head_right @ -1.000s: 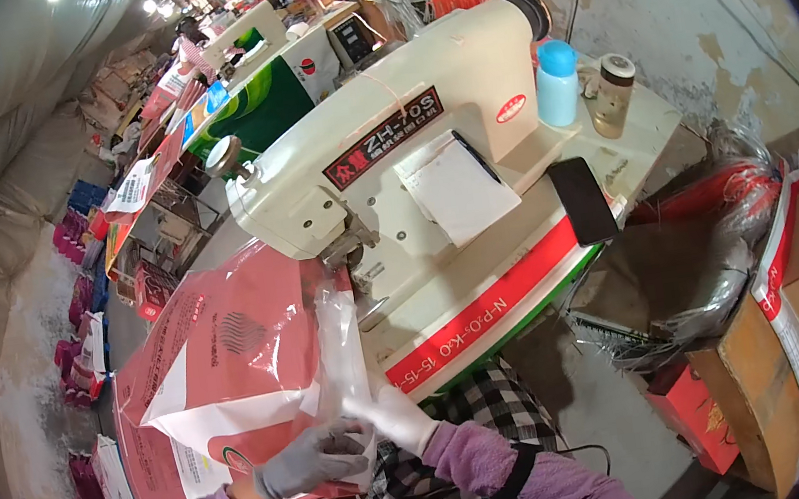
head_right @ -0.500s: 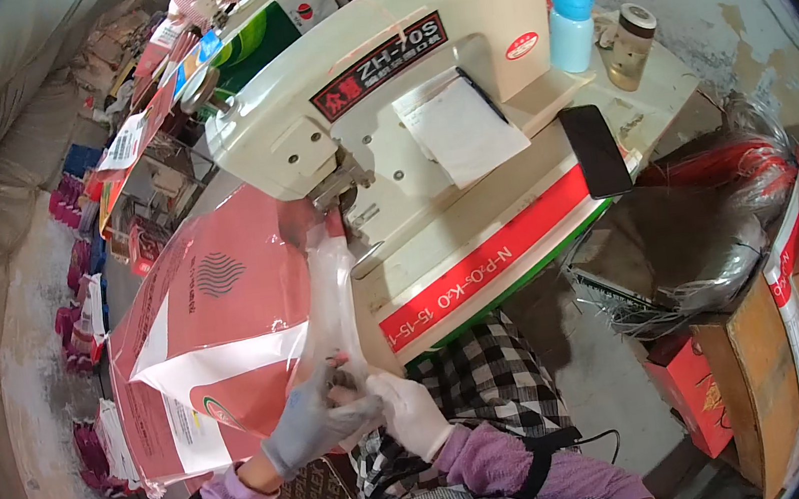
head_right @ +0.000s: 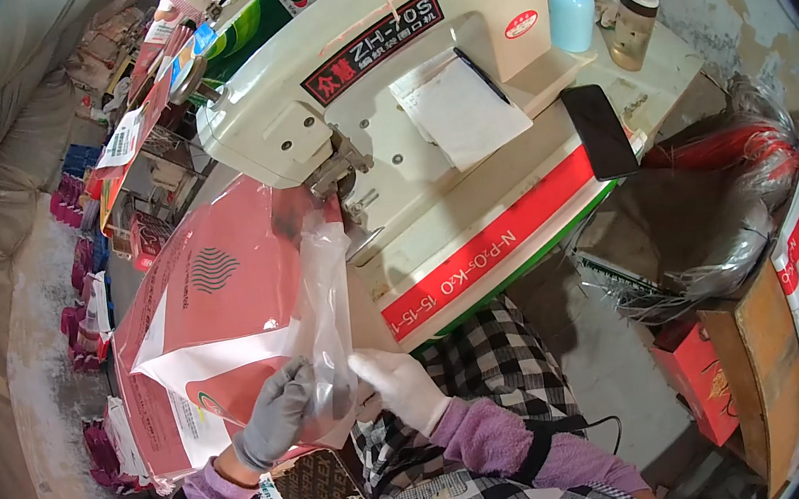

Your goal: Packing large plastic bags into a container using a machine.

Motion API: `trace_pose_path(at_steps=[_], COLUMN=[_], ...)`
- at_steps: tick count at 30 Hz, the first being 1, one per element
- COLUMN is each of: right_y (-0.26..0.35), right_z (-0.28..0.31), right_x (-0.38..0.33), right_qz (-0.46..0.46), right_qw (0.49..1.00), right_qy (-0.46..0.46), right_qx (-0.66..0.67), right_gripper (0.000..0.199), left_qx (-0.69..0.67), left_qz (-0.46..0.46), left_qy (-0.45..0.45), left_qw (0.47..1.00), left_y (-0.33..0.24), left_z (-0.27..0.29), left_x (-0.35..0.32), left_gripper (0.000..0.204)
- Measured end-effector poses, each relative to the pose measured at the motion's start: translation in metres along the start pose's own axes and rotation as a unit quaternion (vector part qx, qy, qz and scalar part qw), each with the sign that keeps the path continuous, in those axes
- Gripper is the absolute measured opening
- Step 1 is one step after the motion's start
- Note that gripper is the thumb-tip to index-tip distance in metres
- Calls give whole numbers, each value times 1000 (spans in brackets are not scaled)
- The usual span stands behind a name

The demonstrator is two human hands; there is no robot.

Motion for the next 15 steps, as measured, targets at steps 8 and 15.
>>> trace_pose_path(at_steps=[8,15], right_y=[3,-23], right_z=[-14,-17], right_x=[5,-3], right_qz=[-29,34], right_qw=[991,997], right_qy=[38,62], right_qx=[-127,20], right_gripper=[48,42], left_qx=[353,720], left_qz=[-19,-407], left_qy=[90,72], left_qw=[931,557], left_y=[-27,-110], left_z=[-59,-119], left_x=[6,-4], left_gripper=[35,11])
Point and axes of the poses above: each hand's wrist, its own x-axis towards the middle knuckle, its own z-axis out of the back of the hand, y = z × x, the point moved 10 cm from there along x, towards the middle knuckle, and after that the axes turned 8 degrees about -x, right-handed, at the moved point
